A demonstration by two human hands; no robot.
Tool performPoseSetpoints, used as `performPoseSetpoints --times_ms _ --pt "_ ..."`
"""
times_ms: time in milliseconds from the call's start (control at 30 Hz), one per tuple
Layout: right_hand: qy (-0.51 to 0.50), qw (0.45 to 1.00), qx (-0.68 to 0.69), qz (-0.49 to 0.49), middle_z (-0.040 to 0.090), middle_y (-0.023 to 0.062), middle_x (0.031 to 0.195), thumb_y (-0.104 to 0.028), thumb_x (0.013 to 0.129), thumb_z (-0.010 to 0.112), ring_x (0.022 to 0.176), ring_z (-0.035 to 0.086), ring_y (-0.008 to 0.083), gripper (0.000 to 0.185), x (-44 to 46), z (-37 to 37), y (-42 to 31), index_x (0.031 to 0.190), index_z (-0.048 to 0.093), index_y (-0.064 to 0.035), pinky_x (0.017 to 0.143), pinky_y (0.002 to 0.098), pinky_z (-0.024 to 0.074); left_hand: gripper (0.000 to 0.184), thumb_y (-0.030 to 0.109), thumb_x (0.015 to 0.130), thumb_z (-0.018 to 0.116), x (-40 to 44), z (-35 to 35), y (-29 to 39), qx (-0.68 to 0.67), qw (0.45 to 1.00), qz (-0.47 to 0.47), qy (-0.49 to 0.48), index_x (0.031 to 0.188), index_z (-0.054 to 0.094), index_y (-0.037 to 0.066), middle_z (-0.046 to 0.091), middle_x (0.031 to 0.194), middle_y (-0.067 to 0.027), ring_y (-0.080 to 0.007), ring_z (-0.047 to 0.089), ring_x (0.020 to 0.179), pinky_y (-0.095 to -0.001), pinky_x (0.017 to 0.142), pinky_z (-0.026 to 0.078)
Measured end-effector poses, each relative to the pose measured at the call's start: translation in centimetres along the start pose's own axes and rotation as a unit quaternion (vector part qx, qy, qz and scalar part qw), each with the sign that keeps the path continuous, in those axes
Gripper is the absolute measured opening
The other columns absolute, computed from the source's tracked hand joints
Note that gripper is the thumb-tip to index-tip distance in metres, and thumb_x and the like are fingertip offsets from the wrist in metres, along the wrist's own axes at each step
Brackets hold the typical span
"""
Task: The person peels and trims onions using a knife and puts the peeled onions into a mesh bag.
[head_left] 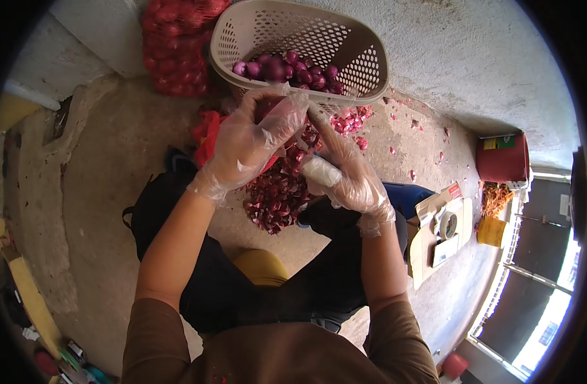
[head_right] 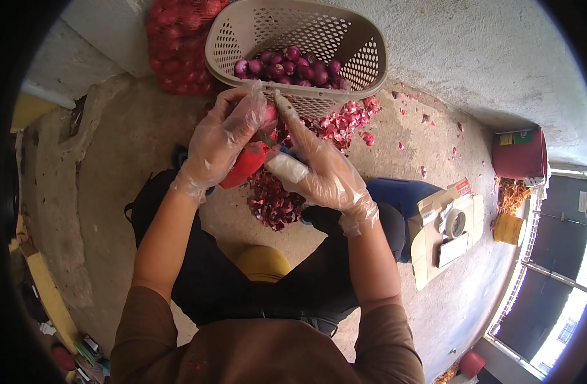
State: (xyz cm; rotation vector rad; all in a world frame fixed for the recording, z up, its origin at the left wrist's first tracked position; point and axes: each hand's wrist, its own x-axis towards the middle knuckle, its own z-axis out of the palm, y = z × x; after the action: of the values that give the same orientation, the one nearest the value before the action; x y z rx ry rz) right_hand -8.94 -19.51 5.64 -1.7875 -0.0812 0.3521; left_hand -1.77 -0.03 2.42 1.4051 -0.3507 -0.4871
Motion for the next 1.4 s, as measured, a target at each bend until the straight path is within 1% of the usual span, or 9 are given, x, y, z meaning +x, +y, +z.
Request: performPoseSetpoints --times_ms 100,367,533,733,900,1067,1200,1333,1400 --pt "0.049 0.987 -0.093 -0.125 0.051 0.0234 0.142 -0.035 0.095 0.064 0.123 0.056 0.0252 0.081 0.6 0.4 2.0 0.155 0.021 -0.0022 0.098 0.0345 0.0466 0.052 0.037 0.096 0.065 0.5 -0.3 -0.4 0.082 0.994 0.066 -0.013 0.131 0.052 0.002 0.057 0.114 -0.0017 -0.0083 0.056 0.100 -0.0251 0.085 0.049" --pt "0.010 0.998 -0.039 -0.048 0.048 0.0251 0.144 -0.039 0.095 0.063 0.135 0.048 0.0281 0.080 0.3 -0.2 1.7 0.155 0.024 -0.0020 0.105 0.0369 0.0421 0.042 0.028 0.097 0.066 0.6 -0.4 -0.8 0.003 1.000 0.002 0.019 0.129 0.059 0.003 0.068 0.105 -0.0012 -0.0060 0.062 0.093 -0.0239 0.079 0.050" --pt "-0.016 0.998 -0.067 0.012 0.061 0.0205 0.118 -0.038 0.096 0.061 0.099 0.062 0.0216 0.075 0.0 -0.7 0.7 0.154 0.028 -0.0025 0.087 0.0337 0.0495 0.056 0.032 0.099 0.060 0.8 -0.9 -1.6 -0.150 0.988 -0.025 -0.012 0.146 0.043 0.007 0.061 0.125 -0.0039 -0.0094 0.059 0.106 -0.0258 0.082 0.051" --pt "-0.017 1.000 0.001 -0.002 0.056 0.0038 0.077 -0.034 0.097 0.061 0.060 0.045 0.0095 0.072 -0.2 -0.4 1.2 0.155 0.029 -0.0057 0.061 0.0276 0.0458 0.066 0.042 0.101 0.051 0.5 -0.4 -0.4 -0.213 0.974 -0.083 -0.001 0.156 0.022 0.021 0.053 0.134 -0.0004 -0.0123 0.059 0.109 -0.0311 0.077 0.058" --pt "-0.042 0.999 -0.004 0.032 0.060 0.0048 0.084 -0.033 0.096 0.063 0.063 0.048 0.0100 0.074 -0.6 -0.8 -0.4 0.155 0.028 -0.0074 0.062 0.0264 0.0462 0.073 0.046 0.101 0.049 0.4 -1.1 -0.2 -0.230 0.967 -0.106 -0.031 0.159 0.013 0.021 0.033 0.156 0.0009 -0.0168 0.053 0.122 -0.0366 0.081 0.057" --pt "-0.055 0.998 0.016 0.029 0.061 0.0084 0.118 -0.031 0.096 0.065 0.065 0.047 0.0092 0.075 -0.6 -0.8 -1.4 0.156 0.026 -0.0087 0.066 0.0256 0.0493 0.066 0.045 0.100 0.051 0.3 -1.1 -0.2 -0.321 0.938 -0.130 -0.023 0.157 0.018 0.032 0.043 0.145 0.0001 -0.0201 0.059 0.111 -0.0380 0.074 0.058" --pt "-0.054 0.998 0.018 0.016 0.051 0.0112 0.139 -0.028 0.096 0.064 0.088 0.051 0.0116 0.073 -0.7 -0.7 -1.0 0.156 0.027 -0.0102 0.079 0.0270 0.0492 0.059 0.043 0.099 0.054 0.2 -0.3 0.5 -0.348 0.927 -0.137 0.031 0.152 0.028 0.036 0.054 0.130 -0.0019 -0.0206 0.063 0.099 -0.0371 0.068 0.058" --pt "-0.045 0.998 0.027 -0.027 0.043 0.0135 0.152 -0.025 0.097 0.063 0.116 0.053 0.0154 0.071 -0.5 -0.5 0.4 0.156 0.027 -0.0113 0.095 0.0288 0.0470 0.045 0.041 0.099 0.052 1.3 -2.4 -1.9 -0.543 0.814 -0.101 -0.179 0.138 0.047 0.021 0.061 0.123 -0.0109 -0.0257 0.066 0.104 -0.0379 0.063 0.059" --pt "-0.038 0.997 0.028 -0.068 0.044 0.0133 0.152 -0.025 0.097 0.063 0.124 0.050 0.0173 0.072 -0.1 -0.4 1.0 0.156 0.026 -0.0113 0.099 0.0297 0.0449 0.043 0.040 0.099 0.052 1.0 -2.3 -1.8 -0.510 0.845 -0.066 -0.146 0.137 0.048 0.019 0.061 0.123 -0.0129 -0.0266 0.065 0.105 -0.0404 0.069 0.060"
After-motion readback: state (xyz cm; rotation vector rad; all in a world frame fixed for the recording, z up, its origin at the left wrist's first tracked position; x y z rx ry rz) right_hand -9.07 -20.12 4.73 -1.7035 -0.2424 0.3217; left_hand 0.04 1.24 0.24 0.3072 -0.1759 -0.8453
